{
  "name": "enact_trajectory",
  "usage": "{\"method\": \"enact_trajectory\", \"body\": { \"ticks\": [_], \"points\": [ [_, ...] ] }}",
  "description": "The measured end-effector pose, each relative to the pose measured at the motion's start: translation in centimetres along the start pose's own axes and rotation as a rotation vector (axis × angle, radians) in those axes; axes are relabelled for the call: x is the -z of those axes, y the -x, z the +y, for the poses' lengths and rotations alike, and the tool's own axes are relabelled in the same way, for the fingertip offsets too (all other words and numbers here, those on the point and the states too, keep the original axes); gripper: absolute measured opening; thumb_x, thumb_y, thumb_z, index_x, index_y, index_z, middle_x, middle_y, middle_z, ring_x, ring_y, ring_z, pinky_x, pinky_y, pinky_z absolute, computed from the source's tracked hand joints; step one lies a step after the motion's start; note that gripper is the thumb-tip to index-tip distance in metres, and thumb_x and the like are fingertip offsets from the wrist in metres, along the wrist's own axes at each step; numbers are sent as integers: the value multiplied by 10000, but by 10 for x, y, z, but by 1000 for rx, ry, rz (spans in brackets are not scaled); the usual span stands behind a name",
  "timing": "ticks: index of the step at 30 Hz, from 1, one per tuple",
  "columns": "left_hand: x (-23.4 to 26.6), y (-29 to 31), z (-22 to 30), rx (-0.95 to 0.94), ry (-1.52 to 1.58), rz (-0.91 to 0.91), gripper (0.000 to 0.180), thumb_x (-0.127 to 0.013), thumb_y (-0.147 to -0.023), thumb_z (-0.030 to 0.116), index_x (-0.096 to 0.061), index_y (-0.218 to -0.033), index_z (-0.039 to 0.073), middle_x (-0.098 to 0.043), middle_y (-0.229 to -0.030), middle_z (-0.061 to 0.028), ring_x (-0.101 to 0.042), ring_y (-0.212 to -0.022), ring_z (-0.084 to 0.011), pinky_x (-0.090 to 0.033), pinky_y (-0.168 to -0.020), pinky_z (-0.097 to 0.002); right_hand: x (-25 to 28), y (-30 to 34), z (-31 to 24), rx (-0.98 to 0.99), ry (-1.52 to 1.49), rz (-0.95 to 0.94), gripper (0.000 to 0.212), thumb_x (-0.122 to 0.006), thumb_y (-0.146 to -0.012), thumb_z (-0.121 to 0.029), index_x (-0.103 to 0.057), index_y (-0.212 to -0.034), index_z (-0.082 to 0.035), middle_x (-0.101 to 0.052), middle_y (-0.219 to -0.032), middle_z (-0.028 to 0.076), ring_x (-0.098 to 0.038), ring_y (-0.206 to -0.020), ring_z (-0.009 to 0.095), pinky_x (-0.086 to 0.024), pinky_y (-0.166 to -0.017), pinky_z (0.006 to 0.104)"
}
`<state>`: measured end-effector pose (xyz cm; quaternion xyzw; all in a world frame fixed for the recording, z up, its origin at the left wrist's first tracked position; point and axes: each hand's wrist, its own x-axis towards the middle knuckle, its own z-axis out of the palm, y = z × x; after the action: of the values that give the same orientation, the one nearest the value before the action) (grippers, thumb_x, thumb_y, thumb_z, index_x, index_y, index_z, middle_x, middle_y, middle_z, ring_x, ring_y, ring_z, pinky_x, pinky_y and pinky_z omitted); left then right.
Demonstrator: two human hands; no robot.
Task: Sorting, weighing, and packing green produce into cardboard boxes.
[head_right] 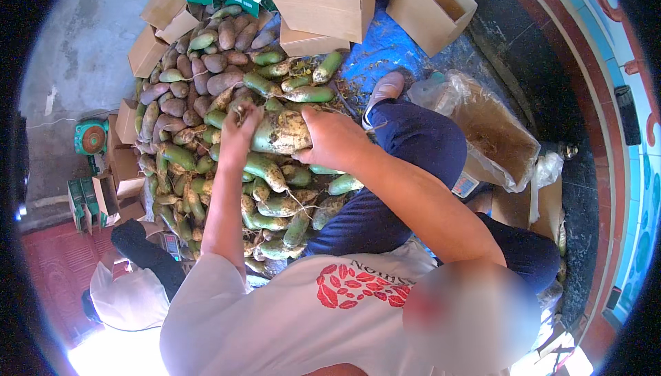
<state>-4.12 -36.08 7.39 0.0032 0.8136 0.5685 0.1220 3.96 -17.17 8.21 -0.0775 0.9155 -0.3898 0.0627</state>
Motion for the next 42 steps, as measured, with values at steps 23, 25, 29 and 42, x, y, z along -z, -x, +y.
{"method": "enact_trajectory", "body": {
  "ticks": [23, 25, 29, 42],
  "points": [
    [17, -80, -20, 341, 334, 25, 240, -494, -839, 235, -515, -1023, 83, -568, -951, -62, -543, -837, -210, -439, -730, -343, 15, 1, 16, -195, 21, 138, 714, -690, -584, -311, -410, -1143, 33, -575, -862, 219, -564, -812, 341, -446, -721, 382],
    [20, -61, -10, 391, 554, -218, 278, -496, -846, 266, -505, -1012, 43, -564, -951, -68, -540, -858, -187, -449, -746, -346, 16, -2, 14, -197, -31, 143, 712, -698, -578, -306, -418, -1135, 38, -573, -873, 225, -563, -818, 342, -445, -725, 375],
    [22, -41, -3, 256, 612, -295, 248, -520, -835, 218, -512, -1000, 32, -564, -962, -74, -542, -867, -180, -457, -739, -340, 12, -4, 15, -170, -147, 203, 699, -698, -579, -330, -428, -1108, 39, -578, -854, 226, -565, -814, 352, -446, -733, 388],
    [38, -39, 19, -72, 300, -151, 83, -551, -791, 33, -582, -851, -15, -600, -843, -80, -568, -740, -127, -469, -669, -256, 2, -8, 27, -74, -505, 211, 685, -731, -555, -361, -487, -1082, 3, -584, -935, 195, -567, -875, 310, -430, -782, 328]
  ]
}}
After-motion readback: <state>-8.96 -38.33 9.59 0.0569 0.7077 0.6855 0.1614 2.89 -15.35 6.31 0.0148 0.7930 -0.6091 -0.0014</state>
